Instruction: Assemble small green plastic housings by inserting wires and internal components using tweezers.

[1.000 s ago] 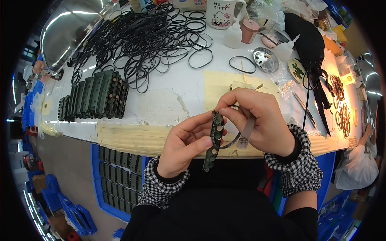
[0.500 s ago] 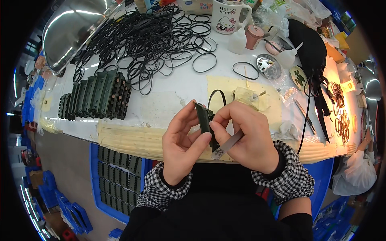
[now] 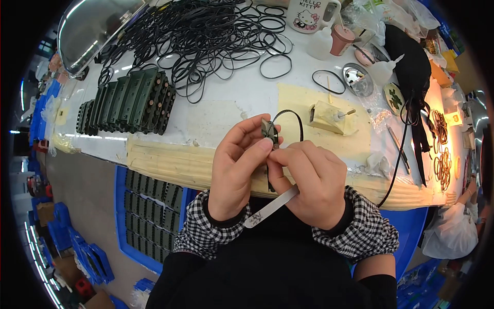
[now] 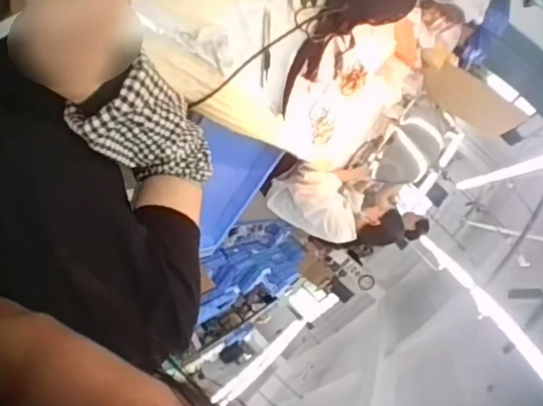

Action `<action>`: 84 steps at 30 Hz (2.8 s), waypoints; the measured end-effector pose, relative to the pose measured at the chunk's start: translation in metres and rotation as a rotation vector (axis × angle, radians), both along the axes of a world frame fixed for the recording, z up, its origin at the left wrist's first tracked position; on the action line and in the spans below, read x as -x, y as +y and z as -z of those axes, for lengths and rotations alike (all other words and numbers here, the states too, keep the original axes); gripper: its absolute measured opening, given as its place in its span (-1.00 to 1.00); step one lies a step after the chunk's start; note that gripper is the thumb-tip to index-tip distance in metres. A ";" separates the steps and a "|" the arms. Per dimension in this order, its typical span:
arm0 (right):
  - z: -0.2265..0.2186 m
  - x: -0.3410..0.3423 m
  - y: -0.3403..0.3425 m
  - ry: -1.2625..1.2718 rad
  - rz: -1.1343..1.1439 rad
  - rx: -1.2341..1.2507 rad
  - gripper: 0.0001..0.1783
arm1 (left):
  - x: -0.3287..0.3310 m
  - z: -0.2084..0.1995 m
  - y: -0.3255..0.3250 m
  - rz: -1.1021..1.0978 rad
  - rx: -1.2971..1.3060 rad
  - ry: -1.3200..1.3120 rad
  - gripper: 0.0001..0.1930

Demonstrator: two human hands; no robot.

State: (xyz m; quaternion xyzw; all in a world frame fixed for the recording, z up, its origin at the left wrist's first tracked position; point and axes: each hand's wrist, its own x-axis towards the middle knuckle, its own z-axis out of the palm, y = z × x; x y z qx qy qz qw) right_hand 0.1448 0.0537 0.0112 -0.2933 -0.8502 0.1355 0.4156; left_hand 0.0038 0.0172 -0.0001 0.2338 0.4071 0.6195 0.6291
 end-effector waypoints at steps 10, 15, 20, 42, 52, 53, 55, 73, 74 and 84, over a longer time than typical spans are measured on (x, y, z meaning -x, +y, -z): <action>0.000 0.007 -0.009 -0.061 0.088 -0.117 -0.76 | -0.004 0.007 -0.001 -0.071 -0.042 0.020 -0.58; 0.000 0.006 -0.008 -0.030 0.043 0.053 -0.78 | -0.006 0.011 -0.002 -0.095 -0.055 0.008 -0.58; 0.001 0.002 -0.004 -0.034 -0.017 0.057 -0.78 | -0.005 0.009 -0.001 -0.070 -0.043 0.025 -0.59; -0.023 -0.036 0.032 -0.004 -0.192 0.382 -0.87 | 0.004 0.012 -0.001 0.329 -0.132 0.043 -0.57; -0.011 -0.035 0.032 0.034 -0.214 0.295 -0.85 | 0.003 0.011 0.000 0.313 -0.072 0.053 -0.57; -0.010 -0.035 0.032 0.035 -0.218 0.283 -0.84 | 0.002 0.010 0.000 0.304 -0.063 0.056 -0.57; -0.009 -0.035 0.033 0.036 -0.224 0.259 -0.84 | 0.001 0.010 0.001 0.307 -0.053 0.050 -0.57; -0.010 -0.040 0.031 -0.036 -0.236 0.169 -0.82 | 0.001 0.009 0.002 0.337 -0.049 0.077 -0.60; -0.008 -0.040 0.030 -0.022 -0.226 0.144 -0.82 | 0.000 0.009 0.002 0.325 -0.044 0.078 -0.60; -0.002 -0.036 0.028 0.039 -0.218 0.139 -0.82 | 0.002 0.007 0.001 0.319 0.062 -0.036 -0.65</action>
